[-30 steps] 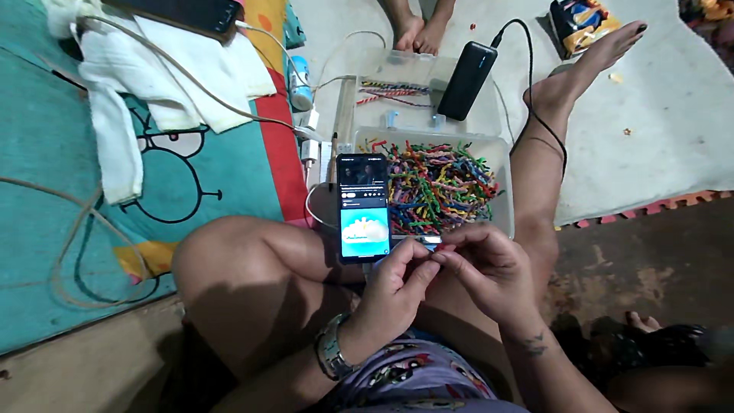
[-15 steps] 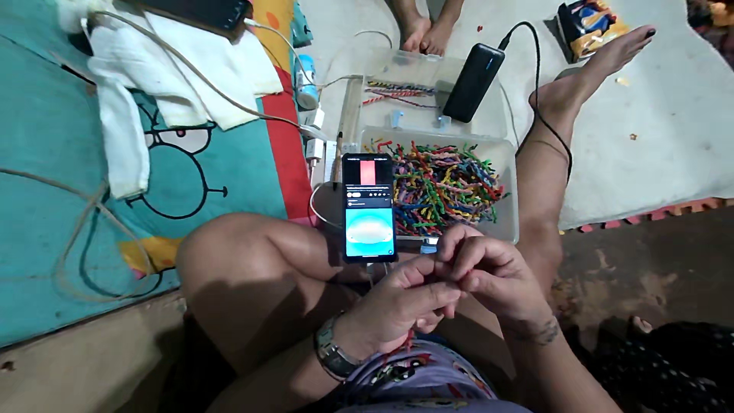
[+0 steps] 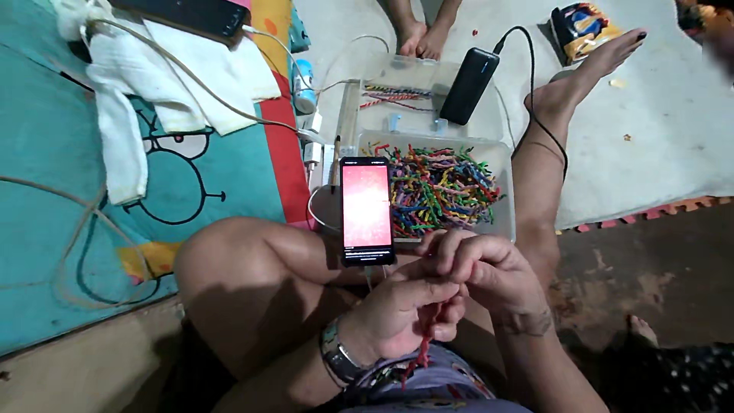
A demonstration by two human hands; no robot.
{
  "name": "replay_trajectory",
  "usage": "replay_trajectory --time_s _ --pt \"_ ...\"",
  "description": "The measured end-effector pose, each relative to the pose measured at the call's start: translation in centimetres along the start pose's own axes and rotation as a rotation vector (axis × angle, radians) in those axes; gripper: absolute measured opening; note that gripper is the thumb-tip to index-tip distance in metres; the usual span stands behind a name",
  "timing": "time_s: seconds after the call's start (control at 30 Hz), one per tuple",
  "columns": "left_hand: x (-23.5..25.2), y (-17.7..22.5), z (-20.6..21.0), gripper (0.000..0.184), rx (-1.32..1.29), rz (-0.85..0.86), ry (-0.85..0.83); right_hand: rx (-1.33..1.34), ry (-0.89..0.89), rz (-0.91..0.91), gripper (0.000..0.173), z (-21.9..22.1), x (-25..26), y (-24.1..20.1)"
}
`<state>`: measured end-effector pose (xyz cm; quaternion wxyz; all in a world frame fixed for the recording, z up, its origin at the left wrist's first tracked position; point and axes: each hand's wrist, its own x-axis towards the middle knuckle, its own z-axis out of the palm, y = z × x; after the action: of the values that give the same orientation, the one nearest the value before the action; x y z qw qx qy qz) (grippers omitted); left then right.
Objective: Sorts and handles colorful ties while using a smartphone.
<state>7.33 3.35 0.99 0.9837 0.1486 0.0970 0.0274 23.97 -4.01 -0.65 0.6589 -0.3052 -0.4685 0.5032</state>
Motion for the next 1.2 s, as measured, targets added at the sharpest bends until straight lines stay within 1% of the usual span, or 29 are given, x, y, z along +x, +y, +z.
replay_trajectory --time_s 0.07,0.13,0.23,0.3,0.37,0.4,0.43,0.47,0.5,0.53,0.57,0.6,0.67,0.73,0.77,0.87,0.9,0.93,0.97,1.0,1.03,1.07,1.1,1.13,1.2 --pt "0.1 -0.3 0.0 0.011 0.034 0.020 0.004 0.121 -0.010 -0.039 0.018 0.0 0.1 0.5" --pt "0.2 -0.3 0.1 0.010 0.137 0.075 0.021 0.242 -0.026 -0.062 0.011 0.0 0.3 0.9" --pt "0.2 -0.3 0.3 0.012 0.306 0.151 0.079 0.323 0.001 -0.045 0.006 0.1 0.3 1.1" --pt "0.3 -0.7 0.1 0.011 0.463 0.257 0.121 0.304 0.122 -0.014 0.003 0.7 0.1 0.9" --pt "0.5 -1.0 -0.2 0.010 0.606 0.356 0.157 0.178 0.259 0.016 0.004 1.4 -0.1 0.7" --pt "0.6 -0.9 -0.3 0.010 0.609 0.356 0.161 0.093 0.264 0.031 0.007 1.3 -0.3 0.6" --pt "0.5 -0.7 -0.4 0.010 0.557 0.316 0.156 0.015 0.217 0.047 0.017 1.0 -0.5 0.6" --pt "0.4 -0.4 -0.4 0.012 0.471 0.245 0.144 -0.015 0.141 0.062 0.029 0.6 -0.8 0.5" --pt "0.4 -0.3 -0.3 0.015 0.359 0.163 0.134 0.000 0.067 0.076 0.036 0.2 -1.0 0.4" --pt "0.4 -0.2 -0.3 0.016 0.249 0.078 0.126 0.029 0.019 0.074 0.036 -0.1 -1.1 0.5" --pt "0.5 -0.2 -0.4 0.017 0.156 0.005 0.113 0.073 -0.001 0.054 0.033 -0.3 -1.2 0.7" --pt "0.6 -0.2 -0.5 0.017 0.105 -0.041 0.094 0.118 0.010 0.038 0.029 -0.3 -1.2 0.9" --pt "0.7 -0.2 -0.5 0.015 0.124 -0.053 0.086 0.206 0.061 0.033 0.023 -0.1 -1.3 1.3" --pt "0.7 -0.1 -0.3 0.016 0.267 0.031 0.104 0.246 0.109 0.038 0.017 0.0 -1.4 1.4" --pt "0.7 -0.1 -0.4 0.017 0.384 0.099 0.106 0.242 0.139 0.042 0.014 0.0 -1.4 1.3" --pt "0.7 -0.3 -0.7 0.013 0.813 0.328 0.162 0.119 0.318 0.072 0.004 0.4 -1.2 1.0" --pt "0.8 -0.3 -0.8 0.014 0.879 0.366 0.187 0.064 0.378 0.088 0.006 0.5 -1.1 1.0" --pt "0.8 -0.2 -0.7 0.014 0.858 0.359 0.205 0.036 0.389 0.097 0.013 0.5 -1.0 1.0" --pt "0.7 0.0 -0.7 0.016 0.751 0.307 0.205 0.036 0.339 0.104 0.023 0.3 -1.0 0.9" --pt "0.7 0.1 -0.6 0.018 0.590 0.231 0.189 0.073 0.261 0.108 0.032 0.0 -1.1 0.8" --pt "0.7 0.2 -0.7 0.019 0.444 0.154 0.159 0.106 0.172 0.095 0.035 -0.4 -1.2 0.8" --pt "0.6 0.2 -0.8 0.017 0.339 0.085 0.134 0.118 0.106 0.070 0.033 -0.7 -1.3 0.8" --pt "0.5 0.1 -0.9 0.015 0.285 0.034 0.112 0.122 0.083 0.048 0.030 -0.8 -1.3 0.9" --pt "0.5 0.0 -1.0 0.015 0.273 0.004 0.094 0.125 0.099 0.037 0.027 -0.6 -1.3 0.9" --pt "0.3 -0.2 -1.0 0.014 0.323 0.000 0.085 0.177 0.158 0.051 0.022 0.0 -1.3 1.0"
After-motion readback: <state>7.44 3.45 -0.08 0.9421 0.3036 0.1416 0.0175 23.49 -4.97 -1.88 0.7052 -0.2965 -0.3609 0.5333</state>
